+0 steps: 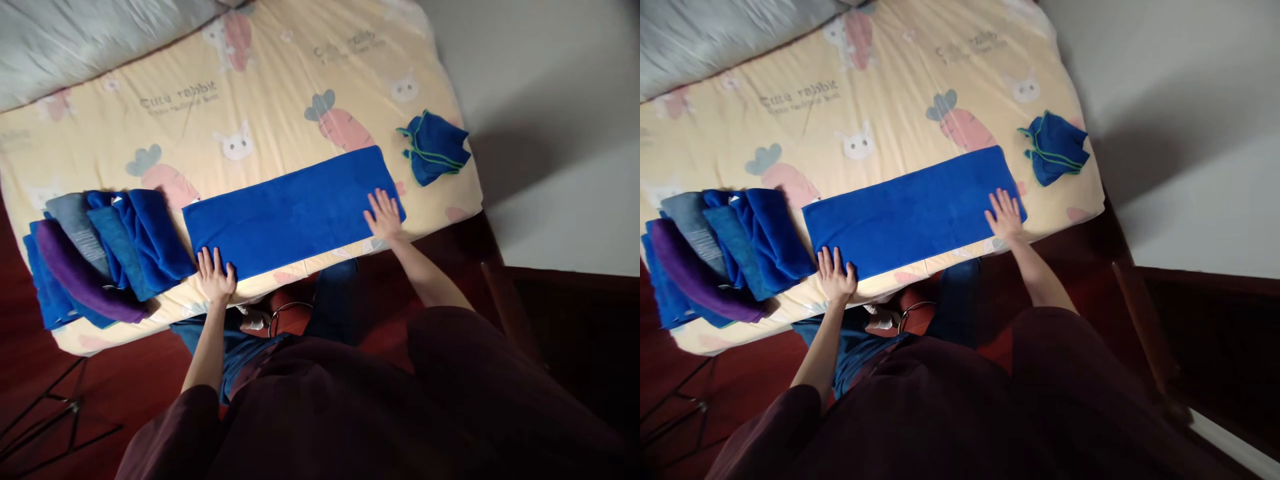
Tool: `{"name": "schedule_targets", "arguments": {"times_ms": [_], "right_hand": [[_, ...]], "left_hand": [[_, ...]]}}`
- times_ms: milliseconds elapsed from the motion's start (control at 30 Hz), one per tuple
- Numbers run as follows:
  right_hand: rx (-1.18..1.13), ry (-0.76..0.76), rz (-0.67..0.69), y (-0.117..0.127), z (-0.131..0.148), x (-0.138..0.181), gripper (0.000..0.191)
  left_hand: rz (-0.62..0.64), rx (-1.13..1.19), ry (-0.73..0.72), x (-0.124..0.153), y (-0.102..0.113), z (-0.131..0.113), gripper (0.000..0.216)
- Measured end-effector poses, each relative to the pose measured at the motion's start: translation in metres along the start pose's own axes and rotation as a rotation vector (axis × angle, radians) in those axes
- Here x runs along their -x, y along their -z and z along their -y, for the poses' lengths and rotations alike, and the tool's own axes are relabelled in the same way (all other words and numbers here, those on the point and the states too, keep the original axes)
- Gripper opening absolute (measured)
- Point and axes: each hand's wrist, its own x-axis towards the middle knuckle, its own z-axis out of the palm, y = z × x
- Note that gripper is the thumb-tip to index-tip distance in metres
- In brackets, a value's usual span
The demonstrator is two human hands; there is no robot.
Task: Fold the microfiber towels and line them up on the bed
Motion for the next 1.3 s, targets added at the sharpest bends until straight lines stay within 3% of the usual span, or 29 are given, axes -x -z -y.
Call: {"name": "schedule_targets", "arguments": {"times_ms": [67,167,533,700,800,967,1100,1300], "right_hand": [[0.042,-0.078,-0.065,0.005,-0.035,0.006,0.063],[0.082,-0.096,-0.128,0.005,-0.055,0.011,0.063],[0.077,-0.085,-0.139,-0.006,-0.054,0.012,0.063],[0.119,-0.149,-0.157,0.004,-0.028,0.021,0.062],[0.065,-0.208,-0.331,-0.006,0.006,0.038,0.064],[-0.104,-0.302,-0.394,-0.039,0.052,0.062,0.063],[-0.138,-0.345,-0.398,-0.046,0.055,0.058,0.065],[-0.102,-0.352,-0.368,-0.035,0.055,0.042,0.068]], "left_hand": [[-0.013,0.021,0.003,0.001,-0.003,0.006,0.068],[-0.002,0.049,0.023,0.001,-0.008,0.006,0.069],[0.042,0.005,0.043,0.004,0.000,0.001,0.067],[0.046,-0.012,-0.017,0.005,0.014,-0.007,0.065],[0.032,0.029,-0.074,-0.019,0.020,-0.013,0.061],[0.019,0.069,-0.001,-0.101,0.022,-0.009,0.068],[0.062,0.043,0.095,-0.150,0.011,0.004,0.069],[-0.039,0.008,0.100,-0.181,0.005,0.026,0.069]]}}
